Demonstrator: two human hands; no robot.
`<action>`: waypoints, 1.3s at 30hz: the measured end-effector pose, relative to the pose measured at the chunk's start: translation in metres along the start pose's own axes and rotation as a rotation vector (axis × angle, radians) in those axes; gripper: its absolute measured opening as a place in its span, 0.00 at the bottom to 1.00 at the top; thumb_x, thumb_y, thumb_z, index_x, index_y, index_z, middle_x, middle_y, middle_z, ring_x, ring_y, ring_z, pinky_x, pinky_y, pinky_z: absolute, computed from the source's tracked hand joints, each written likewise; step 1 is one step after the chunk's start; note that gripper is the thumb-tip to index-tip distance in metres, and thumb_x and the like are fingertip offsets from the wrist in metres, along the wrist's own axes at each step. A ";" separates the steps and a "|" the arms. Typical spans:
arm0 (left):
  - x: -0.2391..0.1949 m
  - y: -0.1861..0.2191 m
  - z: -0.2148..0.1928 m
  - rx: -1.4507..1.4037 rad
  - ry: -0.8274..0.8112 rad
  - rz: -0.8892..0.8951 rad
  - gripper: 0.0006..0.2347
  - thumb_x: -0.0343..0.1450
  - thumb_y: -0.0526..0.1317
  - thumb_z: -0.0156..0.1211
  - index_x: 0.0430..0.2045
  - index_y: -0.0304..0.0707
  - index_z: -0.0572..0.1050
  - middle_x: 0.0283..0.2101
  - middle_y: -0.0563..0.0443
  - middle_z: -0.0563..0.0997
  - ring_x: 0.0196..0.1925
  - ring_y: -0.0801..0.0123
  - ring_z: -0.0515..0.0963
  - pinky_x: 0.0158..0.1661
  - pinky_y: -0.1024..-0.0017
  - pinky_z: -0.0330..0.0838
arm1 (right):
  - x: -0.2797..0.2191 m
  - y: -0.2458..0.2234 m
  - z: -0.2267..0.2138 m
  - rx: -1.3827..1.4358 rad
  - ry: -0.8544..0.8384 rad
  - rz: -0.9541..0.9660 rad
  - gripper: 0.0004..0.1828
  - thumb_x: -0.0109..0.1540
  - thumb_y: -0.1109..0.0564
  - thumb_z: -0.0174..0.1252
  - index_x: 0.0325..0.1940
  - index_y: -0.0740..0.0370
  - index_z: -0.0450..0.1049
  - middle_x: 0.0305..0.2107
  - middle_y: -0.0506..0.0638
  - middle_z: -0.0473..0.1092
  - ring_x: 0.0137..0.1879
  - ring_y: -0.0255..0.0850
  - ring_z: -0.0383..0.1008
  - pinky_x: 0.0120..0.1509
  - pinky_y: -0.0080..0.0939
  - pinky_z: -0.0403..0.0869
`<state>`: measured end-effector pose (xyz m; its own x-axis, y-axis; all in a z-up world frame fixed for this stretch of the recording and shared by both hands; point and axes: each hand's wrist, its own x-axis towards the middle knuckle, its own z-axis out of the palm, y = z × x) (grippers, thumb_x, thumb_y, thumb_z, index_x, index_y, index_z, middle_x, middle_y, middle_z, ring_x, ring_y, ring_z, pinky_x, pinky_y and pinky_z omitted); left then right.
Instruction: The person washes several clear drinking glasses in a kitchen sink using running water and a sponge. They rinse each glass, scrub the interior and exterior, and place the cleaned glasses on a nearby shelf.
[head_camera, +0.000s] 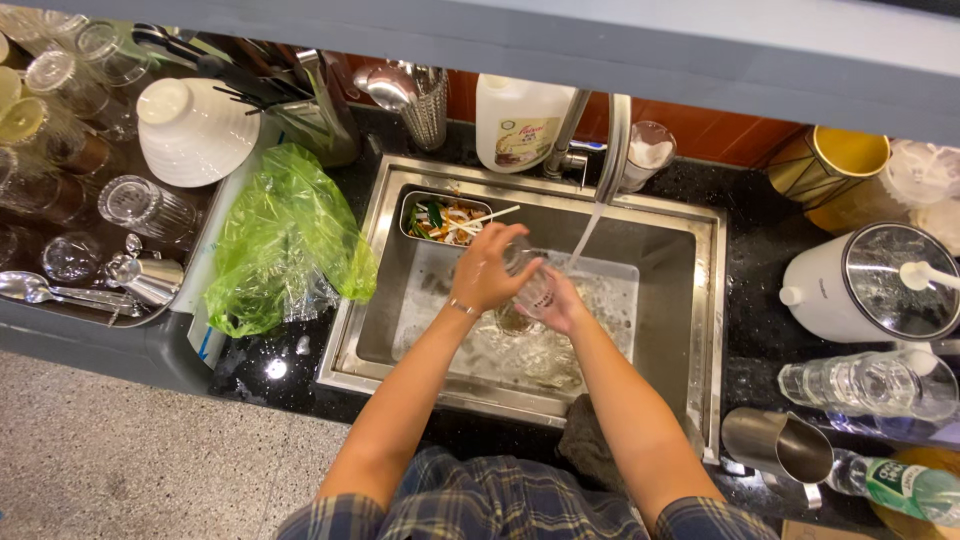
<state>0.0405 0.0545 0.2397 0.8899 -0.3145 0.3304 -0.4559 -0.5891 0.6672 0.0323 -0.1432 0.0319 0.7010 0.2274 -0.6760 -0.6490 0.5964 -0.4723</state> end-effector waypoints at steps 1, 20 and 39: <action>0.004 0.002 0.009 -0.018 -0.059 0.001 0.22 0.65 0.55 0.68 0.49 0.45 0.76 0.47 0.48 0.77 0.49 0.55 0.79 0.45 0.61 0.76 | -0.005 0.007 -0.010 0.069 0.013 0.014 0.27 0.67 0.37 0.44 0.65 0.51 0.63 0.61 0.53 0.63 0.63 0.50 0.68 0.69 0.67 0.68; 0.048 -0.038 0.137 -0.256 -0.159 0.012 0.12 0.69 0.46 0.61 0.38 0.37 0.74 0.41 0.39 0.79 0.47 0.47 0.79 0.48 0.58 0.73 | -0.064 0.012 -0.107 0.318 0.081 -0.495 0.15 0.65 0.38 0.55 0.51 0.43 0.68 0.42 0.45 0.70 0.43 0.43 0.73 0.41 0.47 0.69; -0.115 -0.151 0.089 -1.049 -0.070 -1.062 0.29 0.71 0.65 0.52 0.54 0.40 0.64 0.48 0.40 0.71 0.31 0.55 0.77 0.24 0.65 0.72 | -0.017 -0.096 0.056 -0.699 0.083 -0.417 0.16 0.63 0.44 0.53 0.47 0.55 0.74 0.35 0.43 0.75 0.33 0.38 0.76 0.32 0.40 0.73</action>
<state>0.0053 0.1134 0.0417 0.7746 -0.1456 -0.6155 0.6319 0.2193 0.7434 0.0993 -0.1610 0.1199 0.9192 0.0190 -0.3933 -0.3933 -0.0046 -0.9194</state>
